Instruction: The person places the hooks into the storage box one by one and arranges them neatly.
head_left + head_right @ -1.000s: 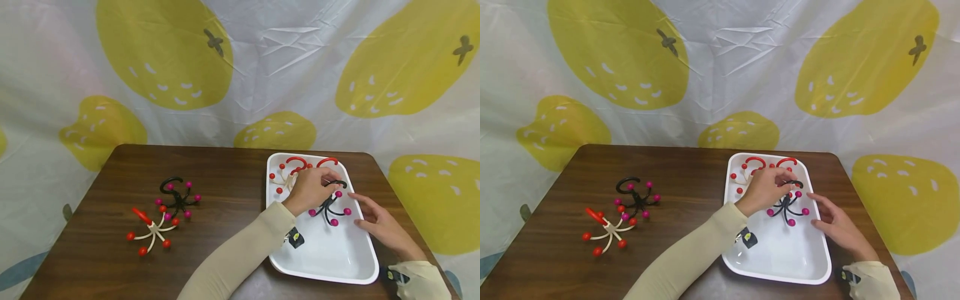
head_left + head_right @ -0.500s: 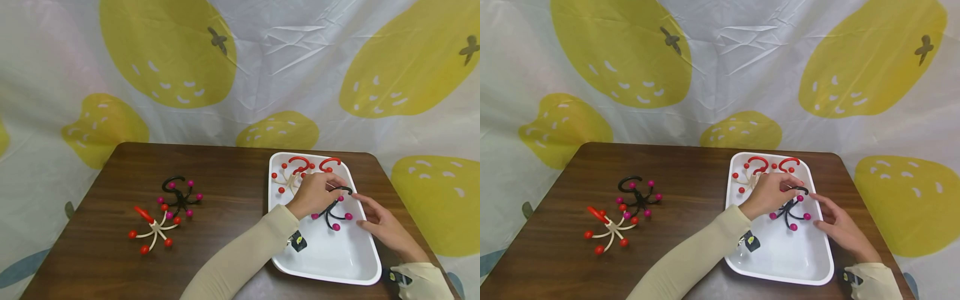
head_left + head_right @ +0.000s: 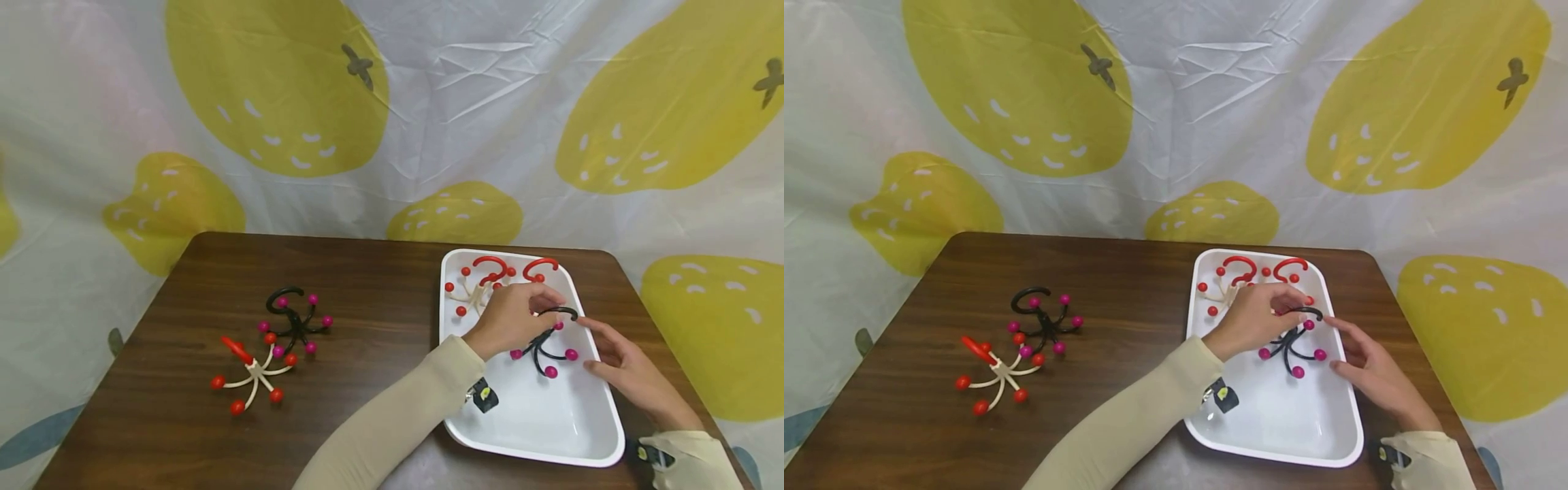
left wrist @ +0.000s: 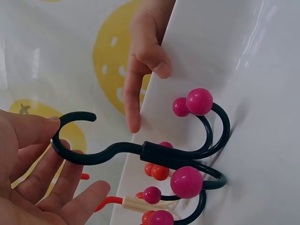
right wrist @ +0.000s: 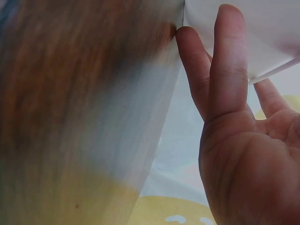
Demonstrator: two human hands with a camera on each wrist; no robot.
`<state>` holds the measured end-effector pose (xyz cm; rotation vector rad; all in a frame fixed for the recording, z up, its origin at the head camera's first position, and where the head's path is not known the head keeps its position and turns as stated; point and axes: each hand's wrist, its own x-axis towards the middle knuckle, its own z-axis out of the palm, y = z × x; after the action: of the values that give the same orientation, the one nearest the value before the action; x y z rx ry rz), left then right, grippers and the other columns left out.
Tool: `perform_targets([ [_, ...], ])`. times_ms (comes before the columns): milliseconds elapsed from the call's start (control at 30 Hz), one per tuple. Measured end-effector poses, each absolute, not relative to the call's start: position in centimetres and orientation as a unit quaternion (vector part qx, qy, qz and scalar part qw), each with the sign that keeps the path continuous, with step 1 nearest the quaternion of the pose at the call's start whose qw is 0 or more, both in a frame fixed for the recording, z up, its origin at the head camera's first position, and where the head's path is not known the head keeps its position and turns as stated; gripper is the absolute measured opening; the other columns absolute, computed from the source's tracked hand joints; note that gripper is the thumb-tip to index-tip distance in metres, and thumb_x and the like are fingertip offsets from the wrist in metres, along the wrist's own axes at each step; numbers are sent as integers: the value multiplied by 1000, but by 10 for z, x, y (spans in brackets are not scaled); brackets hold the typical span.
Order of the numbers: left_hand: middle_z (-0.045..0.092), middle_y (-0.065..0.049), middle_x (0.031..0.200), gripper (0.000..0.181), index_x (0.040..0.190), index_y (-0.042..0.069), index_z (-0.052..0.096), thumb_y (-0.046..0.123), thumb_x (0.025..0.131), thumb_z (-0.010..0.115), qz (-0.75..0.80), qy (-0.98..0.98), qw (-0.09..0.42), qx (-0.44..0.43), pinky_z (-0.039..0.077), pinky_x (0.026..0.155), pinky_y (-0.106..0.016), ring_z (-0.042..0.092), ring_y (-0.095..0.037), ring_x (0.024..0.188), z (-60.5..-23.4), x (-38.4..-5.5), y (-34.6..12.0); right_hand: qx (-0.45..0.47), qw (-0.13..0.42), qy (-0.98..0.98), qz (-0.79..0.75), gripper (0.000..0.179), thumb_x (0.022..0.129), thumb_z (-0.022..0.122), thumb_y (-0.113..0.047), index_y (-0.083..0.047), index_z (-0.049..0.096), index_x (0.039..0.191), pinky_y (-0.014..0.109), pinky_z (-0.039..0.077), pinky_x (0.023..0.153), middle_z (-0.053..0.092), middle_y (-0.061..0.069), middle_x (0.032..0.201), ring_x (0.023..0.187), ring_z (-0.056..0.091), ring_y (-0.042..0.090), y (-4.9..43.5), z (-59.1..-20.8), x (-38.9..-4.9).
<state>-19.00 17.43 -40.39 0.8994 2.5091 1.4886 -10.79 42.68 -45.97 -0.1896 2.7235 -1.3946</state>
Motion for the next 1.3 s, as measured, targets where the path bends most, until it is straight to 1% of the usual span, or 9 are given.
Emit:
perform_targets([
  [100,79,17,104,20,118,25,79,25,98,78,493,820,41,290,48,78,-9,65,11,92,-401,-190,168,-62,38,888,-455,68,100,63,-1,-3,33,160,35,64,70,61,41,132,92,72,5,427,-460,-108],
  [233,79,15,107,19,117,26,79,28,98,78,503,814,37,290,50,76,-8,66,11,94,-395,-191,159,-59,38,891,-449,68,100,64,-2,-4,33,161,34,64,70,62,39,132,91,71,5,427,-461,-109],
  [433,80,12,111,24,121,22,78,26,97,78,521,797,23,305,49,77,-8,66,13,92,-387,-191,143,-56,27,897,-437,69,99,65,-2,-6,35,161,33,64,70,67,28,126,91,71,4,427,-460,-109],
  [533,80,10,112,24,121,22,78,26,98,77,525,793,19,309,49,78,-9,64,13,90,-385,-190,135,-50,30,901,-431,69,99,66,-3,-6,35,161,32,63,70,66,29,127,91,70,2,426,-458,-110],
  [667,79,9,110,23,121,22,77,26,98,76,528,791,21,307,50,80,-9,63,11,92,-383,-187,124,-41,41,902,-428,70,100,66,-4,-5,33,161,31,63,71,62,37,131,92,68,1,425,-459,-109],
  [833,79,6,109,22,120,16,78,23,99,76,544,780,14,308,55,86,-13,66,7,93,-380,-184,108,-35,45,904,-424,71,99,66,-4,-4,32,162,30,63,72,61,36,132,93,67,-1,425,-459,-109],
  [1033,79,4,111,23,118,13,79,21,98,77,545,779,-15,308,58,85,-17,68,4,95,-375,-184,89,-40,38,905,-421,70,100,66,-5,-4,33,162,30,63,72,61,36,133,93,67,-2,426,-458,-110],
  [1200,81,0,112,21,117,11,79,17,96,78,543,780,-46,309,61,84,-22,73,-4,95,-373,-186,71,-40,36,904,-423,71,99,67,-4,-5,33,162,30,63,71,61,37,132,93,67,-3,427,-459,-108],
  [1300,81,-2,112,22,116,10,79,17,96,79,545,781,-56,299,62,85,-25,74,-6,96,-371,-188,60,-43,32,904,-424,71,99,67,-4,-5,33,162,30,63,71,61,37,132,94,66,-3,427,-459,-107],
])
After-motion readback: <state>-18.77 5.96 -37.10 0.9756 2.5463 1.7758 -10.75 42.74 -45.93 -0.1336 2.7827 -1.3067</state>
